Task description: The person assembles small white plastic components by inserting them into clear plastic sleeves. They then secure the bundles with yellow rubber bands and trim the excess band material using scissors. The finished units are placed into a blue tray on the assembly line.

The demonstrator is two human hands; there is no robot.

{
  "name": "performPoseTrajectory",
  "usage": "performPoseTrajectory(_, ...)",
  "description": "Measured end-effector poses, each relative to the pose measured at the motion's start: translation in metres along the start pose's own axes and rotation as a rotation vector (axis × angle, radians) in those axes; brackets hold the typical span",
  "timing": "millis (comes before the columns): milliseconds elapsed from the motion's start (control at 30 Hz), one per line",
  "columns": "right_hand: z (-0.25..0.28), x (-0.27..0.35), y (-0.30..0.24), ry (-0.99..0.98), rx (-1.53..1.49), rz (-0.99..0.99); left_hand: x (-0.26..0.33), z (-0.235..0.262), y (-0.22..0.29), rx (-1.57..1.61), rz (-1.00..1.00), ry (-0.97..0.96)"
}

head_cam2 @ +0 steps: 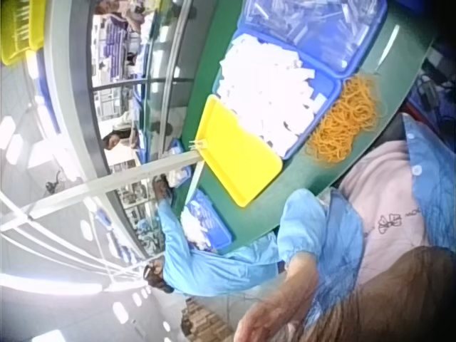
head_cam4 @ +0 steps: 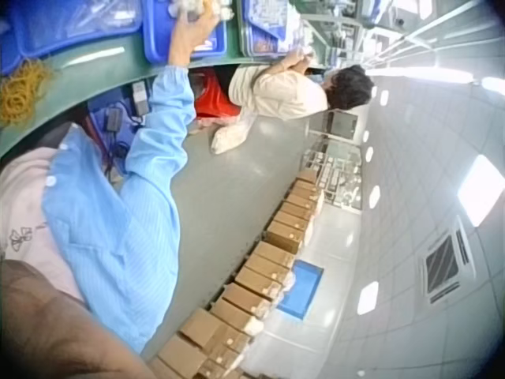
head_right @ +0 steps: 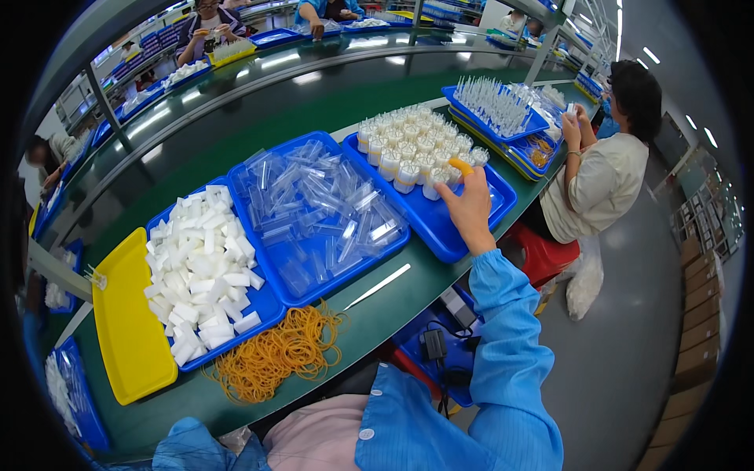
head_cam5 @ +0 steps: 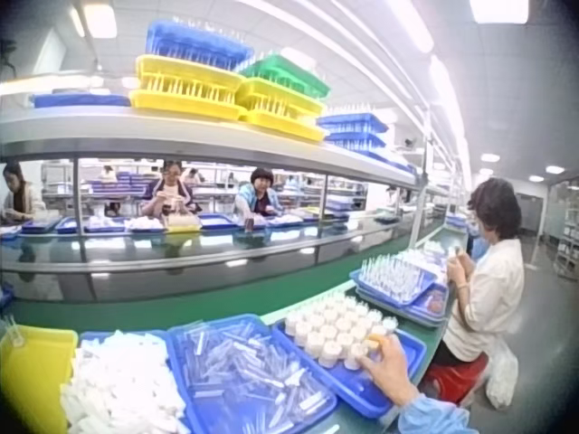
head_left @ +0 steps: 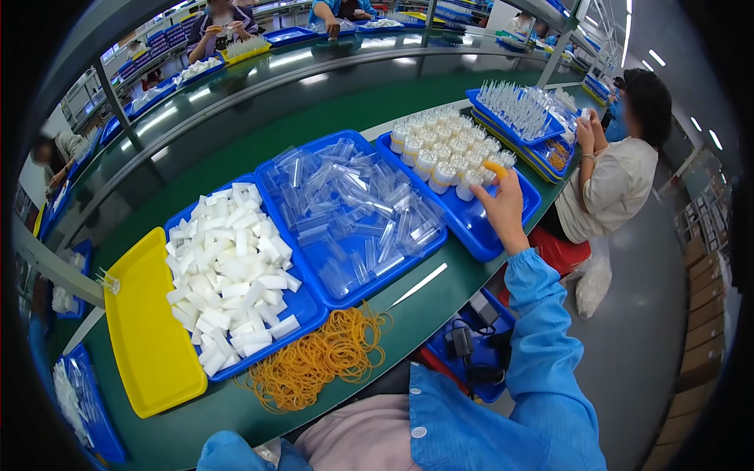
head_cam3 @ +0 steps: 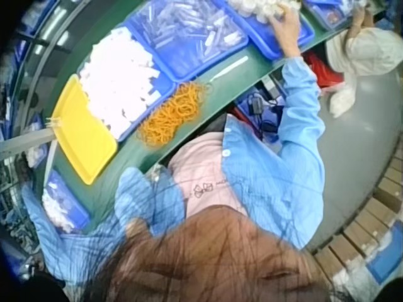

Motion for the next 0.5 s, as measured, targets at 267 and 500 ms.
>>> performPoseTrajectory(267, 0.013, 0.008, -0.035, 0.036, -0.325, 0.001, -0.004, 0.017, 0.014, -0.008, -0.033, 0.044)
performPoseTrajectory(500, 0.026, 0.032, -0.12, -0.019, -0.618, 0.125, 0.026, 0.035, 0.079, 0.18, -0.26, -0.002)
Point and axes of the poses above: each hand's wrist, its own x-axis away from the middle knuckle, its own z-axis out of the back of the hand, y = z × x, the point moved 6 cm from there along -x, towards the middle knuckle, and after that the axes turned 4 degrees about -y, right-handed, at the moved point
